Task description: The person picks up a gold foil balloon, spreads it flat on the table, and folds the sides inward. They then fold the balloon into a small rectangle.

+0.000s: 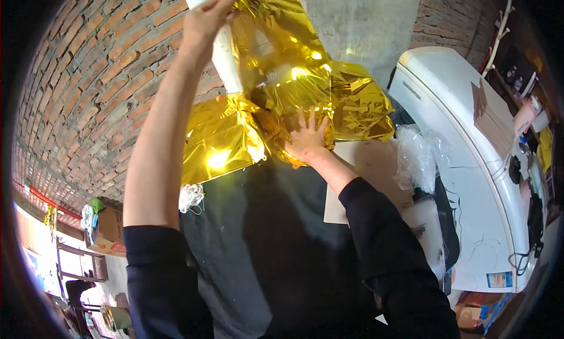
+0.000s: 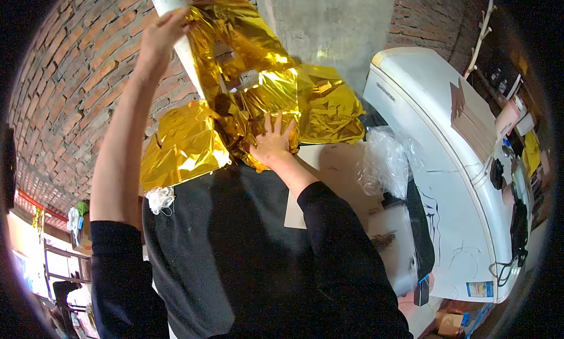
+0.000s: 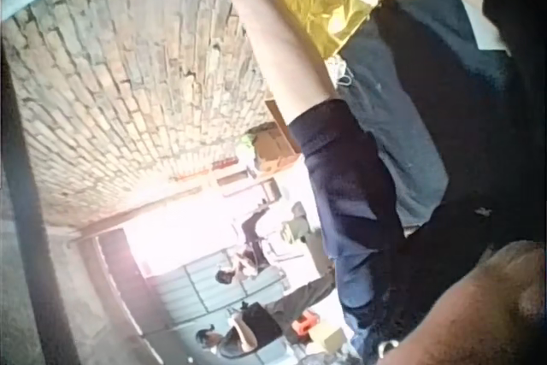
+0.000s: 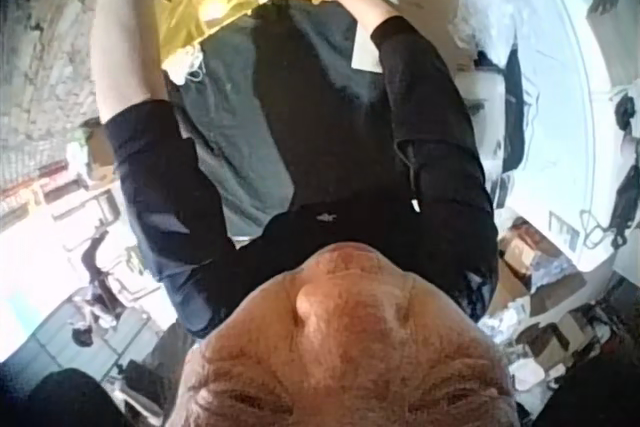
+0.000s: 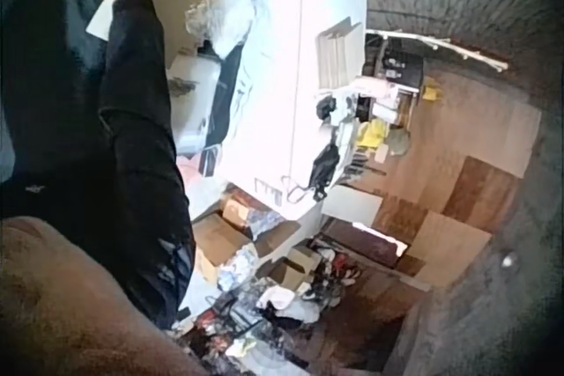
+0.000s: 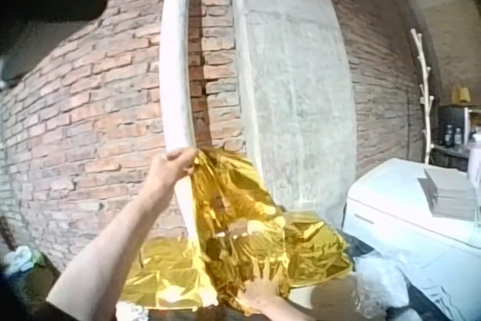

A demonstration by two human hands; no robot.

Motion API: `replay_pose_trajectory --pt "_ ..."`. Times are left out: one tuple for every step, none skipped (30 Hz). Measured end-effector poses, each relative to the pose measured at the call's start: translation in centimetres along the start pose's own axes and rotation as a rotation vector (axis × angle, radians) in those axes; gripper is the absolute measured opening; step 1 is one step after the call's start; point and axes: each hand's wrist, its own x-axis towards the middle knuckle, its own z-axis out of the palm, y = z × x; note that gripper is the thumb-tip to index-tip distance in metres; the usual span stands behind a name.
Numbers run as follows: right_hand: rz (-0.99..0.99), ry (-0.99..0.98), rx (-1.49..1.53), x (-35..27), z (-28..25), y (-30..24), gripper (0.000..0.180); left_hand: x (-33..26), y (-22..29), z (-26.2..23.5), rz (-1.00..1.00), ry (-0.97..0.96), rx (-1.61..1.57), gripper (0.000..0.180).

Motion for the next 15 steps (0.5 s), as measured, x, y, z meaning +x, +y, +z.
replay_pose_trajectory --pt "-0.009 0.004 0.003 -0.3 -0.3 -0.5 0.077 1.9 0.9 -1.9 -0.031 -0.092 0.142 0.045" --pt "-0.056 0.045 0.051 -0.8 -0.8 -1.7 0.075 4.0 1.2 -5.4 0.043 -0.091 0.142 0.044" --pt "-0.095 0.083 0.099 -1.0 -1.1 -2.5 0.074 5.3 1.3 -7.9 0.118 -0.098 0.135 0.044" --pt "-0.083 0.082 0.098 -0.7 -0.9 -2.0 0.074 6.1 1.8 -7.6 0.161 -0.051 0.148 0.046" --pt "-0.110 0.102 0.107 -0.9 -1.1 -3.6 0.075 7.9 4.1 -10.7 0.037 -0.170 0.029 0.082" --pt "-0.060 0.103 0.096 -0.4 -0.5 -1.9 0.076 8.0 5.1 -8.9 0.069 -0.173 0.051 0.080" --pt "-0.020 0.094 0.091 -0.2 -0.1 -0.6 0.076 7.1 7.0 -7.5 0.100 -0.176 0.078 0.078" --pt "-0.011 0.094 0.091 -0.2 -0.2 -0.3 0.077 6.2 9.1 -7.2 0.199 -0.095 0.207 0.056" --pt "-0.008 0.096 0.092 -0.3 -0.3 0.1 0.077 5.2 11.2 -7.2 0.299 -0.009 0.340 0.045" --pt "-0.006 0.135 0.103 -0.4 -0.2 0.2 0.079 3.6 13.6 -7.3 0.381 0.039 0.799 0.034" --pt "-0.034 0.147 0.115 -0.4 -0.4 -0.8 0.079 1.6 17.2 -7.8 0.451 0.106 1.291 0.028" --pt "-0.027 0.161 0.101 -0.2 -0.1 -0.8 0.079 1.2 19.4 -7.1 0.357 0.195 0.813 0.026" --pt "-0.019 0.174 0.086 0.0 0.1 -0.7 0.080 1.0 20.5 -6.6 0.257 0.271 0.332 0.033" --pt "-0.017 0.157 0.104 -0.2 0.0 -0.7 0.081 1.8 20.9 -9.5 0.313 0.179 0.234 0.029" --pt "-0.032 0.164 0.104 -0.3 -0.2 -0.5 0.081 3.1 19.5 -13.9 0.319 0.188 0.245 0.029"
